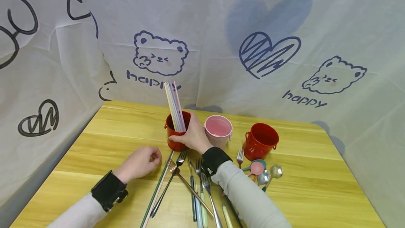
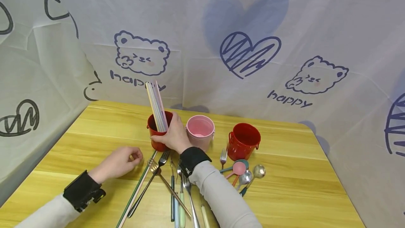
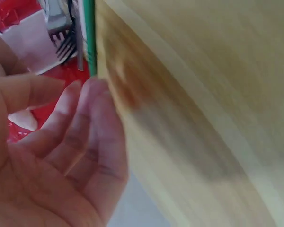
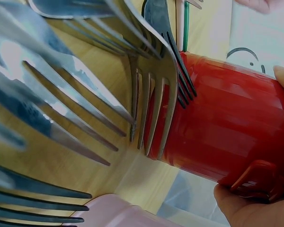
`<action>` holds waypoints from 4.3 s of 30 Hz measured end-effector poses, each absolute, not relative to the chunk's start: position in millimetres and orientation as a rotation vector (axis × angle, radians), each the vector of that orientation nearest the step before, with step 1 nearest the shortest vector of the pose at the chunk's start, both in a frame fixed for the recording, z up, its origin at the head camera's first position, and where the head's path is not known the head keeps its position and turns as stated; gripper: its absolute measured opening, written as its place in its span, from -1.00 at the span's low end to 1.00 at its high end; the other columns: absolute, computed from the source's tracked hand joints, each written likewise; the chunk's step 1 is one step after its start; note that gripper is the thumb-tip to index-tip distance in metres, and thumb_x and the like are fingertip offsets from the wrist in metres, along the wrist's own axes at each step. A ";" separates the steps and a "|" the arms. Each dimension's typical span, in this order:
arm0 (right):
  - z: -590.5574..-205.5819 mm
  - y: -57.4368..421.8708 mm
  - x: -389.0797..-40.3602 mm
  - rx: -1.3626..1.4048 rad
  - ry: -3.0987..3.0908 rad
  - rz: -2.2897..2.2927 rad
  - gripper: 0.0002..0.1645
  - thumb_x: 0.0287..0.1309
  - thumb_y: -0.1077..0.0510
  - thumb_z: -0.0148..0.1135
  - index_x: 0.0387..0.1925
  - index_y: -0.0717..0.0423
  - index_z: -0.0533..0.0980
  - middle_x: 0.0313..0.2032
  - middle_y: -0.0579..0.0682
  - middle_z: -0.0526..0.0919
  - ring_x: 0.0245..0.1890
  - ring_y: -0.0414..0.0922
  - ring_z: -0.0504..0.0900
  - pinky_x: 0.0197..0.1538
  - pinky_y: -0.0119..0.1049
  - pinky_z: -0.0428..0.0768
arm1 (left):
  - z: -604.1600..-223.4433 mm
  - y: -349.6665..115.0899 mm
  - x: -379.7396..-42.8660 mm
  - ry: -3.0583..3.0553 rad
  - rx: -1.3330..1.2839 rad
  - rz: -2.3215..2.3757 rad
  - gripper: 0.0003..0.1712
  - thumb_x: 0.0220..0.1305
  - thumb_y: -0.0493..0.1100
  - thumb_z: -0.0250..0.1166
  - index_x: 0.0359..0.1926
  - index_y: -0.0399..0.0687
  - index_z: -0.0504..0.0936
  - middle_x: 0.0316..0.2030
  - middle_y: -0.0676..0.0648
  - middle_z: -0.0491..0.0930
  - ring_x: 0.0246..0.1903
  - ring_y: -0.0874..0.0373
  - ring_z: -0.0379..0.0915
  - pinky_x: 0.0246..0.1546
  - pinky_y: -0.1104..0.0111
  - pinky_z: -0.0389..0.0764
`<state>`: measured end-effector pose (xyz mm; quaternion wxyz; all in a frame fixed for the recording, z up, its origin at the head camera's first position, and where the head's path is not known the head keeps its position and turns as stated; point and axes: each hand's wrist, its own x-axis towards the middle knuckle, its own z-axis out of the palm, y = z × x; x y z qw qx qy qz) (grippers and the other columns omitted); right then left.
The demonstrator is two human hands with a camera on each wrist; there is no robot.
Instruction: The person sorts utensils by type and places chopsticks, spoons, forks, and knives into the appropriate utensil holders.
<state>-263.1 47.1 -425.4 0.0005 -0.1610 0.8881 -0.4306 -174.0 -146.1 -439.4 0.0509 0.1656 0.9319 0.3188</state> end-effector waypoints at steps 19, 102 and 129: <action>-426.2 48.7 -262.3 -0.513 2.766 -1.377 0.09 -0.27 -0.10 0.55 0.27 -0.01 0.14 0.15 -0.06 0.40 0.09 -0.14 0.41 0.19 -0.13 0.42 | -433.8 -138.0 -149.0 2.695 0.555 0.748 -0.83 0.11 -0.21 0.26 -0.55 -0.01 0.45 -0.66 0.08 0.40 -0.64 0.19 0.29 -0.58 0.30 0.36; -423.9 48.6 -263.5 -0.487 2.805 -1.301 0.11 -0.26 -0.12 0.54 0.29 0.01 0.12 0.17 -0.04 0.38 0.11 -0.12 0.41 0.20 -0.16 0.42 | -366.8 -168.2 -207.5 3.230 0.440 0.969 -0.78 0.29 -0.27 0.06 -0.14 -0.38 0.44 -0.38 -0.23 0.57 -0.49 0.03 0.51 -0.54 0.23 0.53; -423.6 47.2 -263.6 -0.484 2.788 -1.317 0.13 -0.28 -0.14 0.54 0.29 -0.02 0.11 0.15 -0.06 0.38 0.11 -0.13 0.42 0.18 -0.18 0.43 | -326.2 -125.2 -248.9 3.164 0.384 2.056 -0.72 0.39 -0.18 0.07 -0.03 -0.33 0.38 -0.19 -0.19 0.52 -0.28 0.07 0.51 -0.37 0.54 0.53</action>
